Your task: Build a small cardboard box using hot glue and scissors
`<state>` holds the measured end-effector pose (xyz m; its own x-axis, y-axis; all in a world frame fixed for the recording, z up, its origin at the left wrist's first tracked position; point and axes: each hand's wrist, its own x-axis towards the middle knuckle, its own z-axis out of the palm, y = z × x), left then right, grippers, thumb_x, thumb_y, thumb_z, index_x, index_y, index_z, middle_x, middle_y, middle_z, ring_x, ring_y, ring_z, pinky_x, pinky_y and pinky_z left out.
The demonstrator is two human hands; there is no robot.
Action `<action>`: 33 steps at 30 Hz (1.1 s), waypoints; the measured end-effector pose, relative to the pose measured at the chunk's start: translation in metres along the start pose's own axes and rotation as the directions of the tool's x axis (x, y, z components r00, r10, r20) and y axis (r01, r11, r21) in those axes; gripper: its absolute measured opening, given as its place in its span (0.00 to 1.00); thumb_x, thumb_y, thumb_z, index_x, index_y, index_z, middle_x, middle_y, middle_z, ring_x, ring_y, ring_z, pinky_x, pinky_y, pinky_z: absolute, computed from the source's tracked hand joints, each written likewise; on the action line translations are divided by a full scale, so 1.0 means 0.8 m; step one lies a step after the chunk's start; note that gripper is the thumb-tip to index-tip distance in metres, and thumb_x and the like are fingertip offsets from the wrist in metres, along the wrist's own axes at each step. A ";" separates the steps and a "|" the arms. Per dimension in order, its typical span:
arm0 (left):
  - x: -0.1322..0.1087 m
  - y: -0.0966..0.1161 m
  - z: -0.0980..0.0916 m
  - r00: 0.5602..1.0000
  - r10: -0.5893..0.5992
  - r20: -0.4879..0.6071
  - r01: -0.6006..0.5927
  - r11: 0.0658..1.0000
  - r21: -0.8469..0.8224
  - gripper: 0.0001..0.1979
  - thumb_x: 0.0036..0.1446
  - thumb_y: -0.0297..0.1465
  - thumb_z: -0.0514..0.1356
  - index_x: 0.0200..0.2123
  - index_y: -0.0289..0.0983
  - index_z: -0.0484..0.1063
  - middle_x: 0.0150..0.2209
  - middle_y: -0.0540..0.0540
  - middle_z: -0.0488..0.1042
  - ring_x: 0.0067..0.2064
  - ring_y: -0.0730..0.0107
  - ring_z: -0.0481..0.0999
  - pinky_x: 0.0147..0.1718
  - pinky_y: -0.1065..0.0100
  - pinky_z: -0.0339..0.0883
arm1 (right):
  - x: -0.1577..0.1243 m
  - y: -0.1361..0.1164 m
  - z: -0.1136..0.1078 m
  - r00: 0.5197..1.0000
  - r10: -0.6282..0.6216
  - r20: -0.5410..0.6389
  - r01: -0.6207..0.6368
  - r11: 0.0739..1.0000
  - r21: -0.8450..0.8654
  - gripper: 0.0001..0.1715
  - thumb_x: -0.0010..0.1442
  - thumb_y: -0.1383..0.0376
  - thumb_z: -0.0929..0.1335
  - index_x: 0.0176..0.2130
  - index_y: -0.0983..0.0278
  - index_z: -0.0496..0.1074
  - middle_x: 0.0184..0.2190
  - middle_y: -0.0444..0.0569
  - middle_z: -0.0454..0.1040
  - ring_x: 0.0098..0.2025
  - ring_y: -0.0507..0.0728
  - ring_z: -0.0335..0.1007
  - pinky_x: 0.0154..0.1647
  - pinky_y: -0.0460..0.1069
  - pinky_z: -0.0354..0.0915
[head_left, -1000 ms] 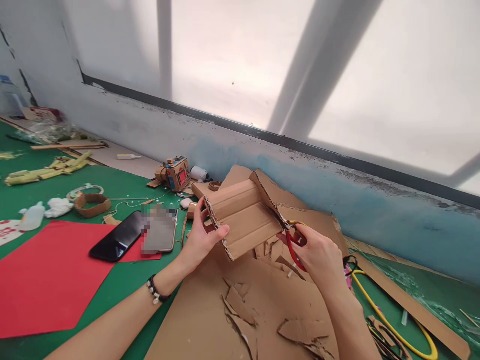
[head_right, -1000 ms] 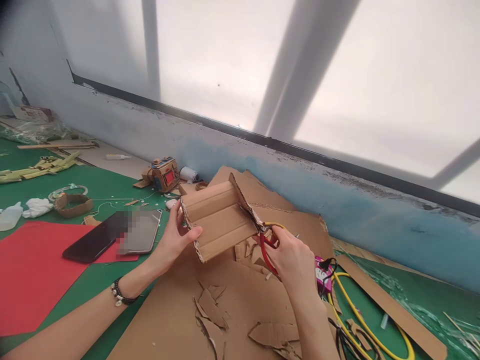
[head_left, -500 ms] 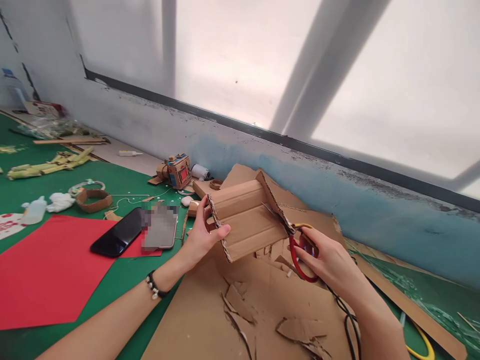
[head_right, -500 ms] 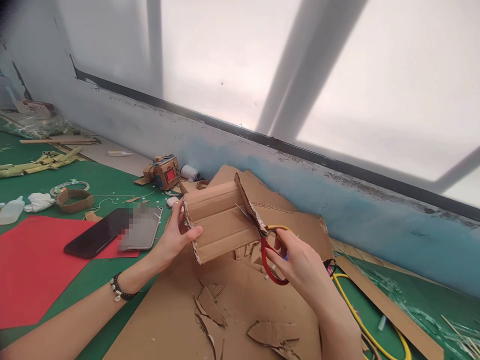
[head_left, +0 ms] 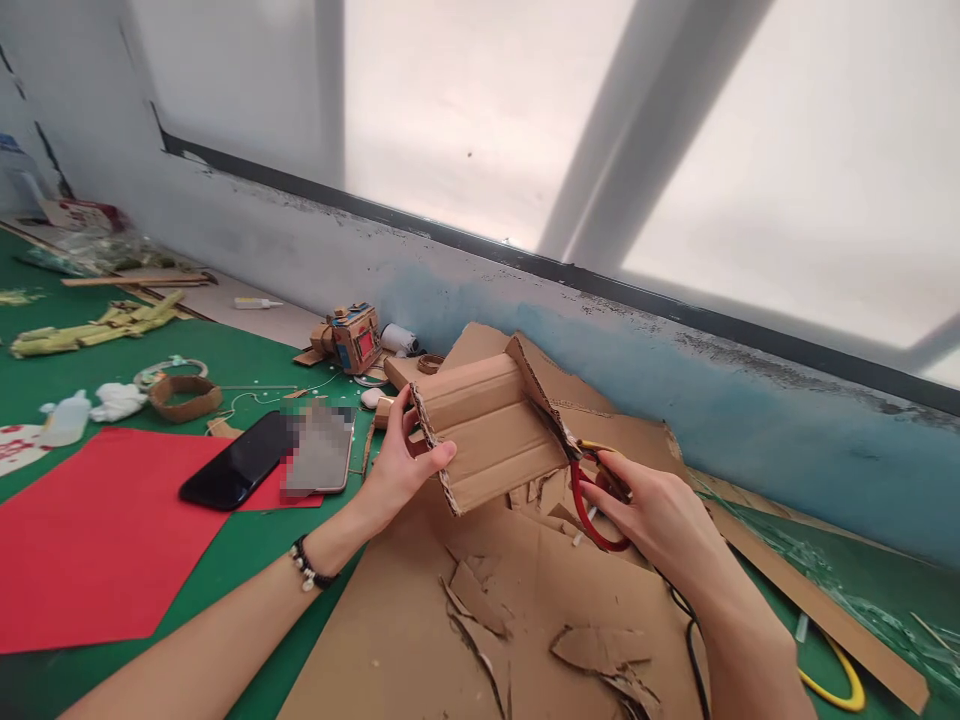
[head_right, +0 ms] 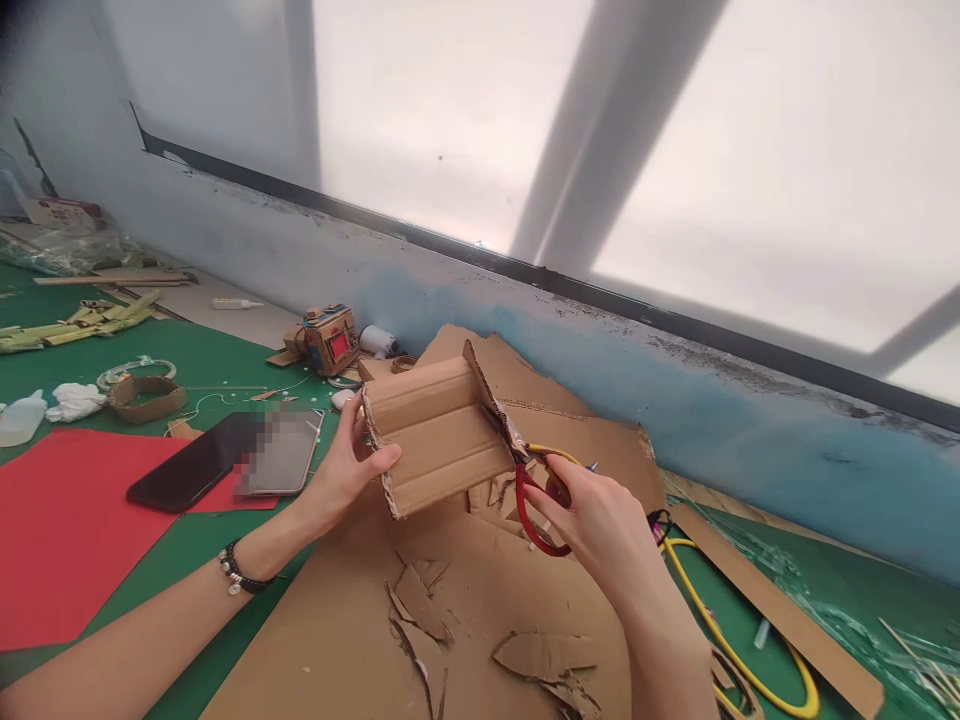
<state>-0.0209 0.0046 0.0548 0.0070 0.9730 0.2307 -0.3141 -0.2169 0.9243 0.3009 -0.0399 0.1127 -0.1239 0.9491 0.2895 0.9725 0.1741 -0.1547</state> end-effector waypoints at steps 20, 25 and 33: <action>-0.001 -0.003 -0.002 0.998 0.065 0.002 -0.065 0.996 0.056 0.60 0.51 0.45 0.77 0.76 0.45 0.45 0.74 0.31 0.61 0.68 0.39 0.73 0.63 0.45 0.75 | 0.004 -0.001 0.015 0.986 -0.035 -0.164 0.042 0.998 0.040 0.17 0.69 0.47 0.66 0.40 0.55 0.74 0.32 0.43 0.82 0.27 0.56 0.72 0.29 0.49 0.58; -0.005 -0.007 0.002 0.999 0.049 0.018 -0.050 0.997 0.059 0.58 0.51 0.45 0.77 0.75 0.44 0.46 0.74 0.30 0.60 0.67 0.41 0.74 0.62 0.46 0.76 | 0.005 -0.004 0.007 0.995 0.041 -0.091 -0.042 0.999 -0.006 0.14 0.66 0.48 0.68 0.38 0.54 0.75 0.35 0.43 0.84 0.31 0.59 0.78 0.29 0.48 0.58; -0.023 -0.018 0.017 0.982 0.184 -0.034 -0.181 0.980 0.081 0.60 0.53 0.44 0.76 0.76 0.49 0.40 0.73 0.32 0.61 0.66 0.43 0.75 0.60 0.47 0.77 | -0.001 -0.011 -0.017 0.983 0.054 -0.173 -0.048 0.998 0.039 0.12 0.66 0.52 0.69 0.46 0.52 0.77 0.35 0.42 0.84 0.32 0.58 0.80 0.28 0.47 0.62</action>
<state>-0.0036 -0.0116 0.0412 -0.0831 0.9184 0.3867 -0.2326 -0.3952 0.8887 0.2954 -0.0456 0.1266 -0.0352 0.8972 0.4403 0.9689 0.1386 -0.2050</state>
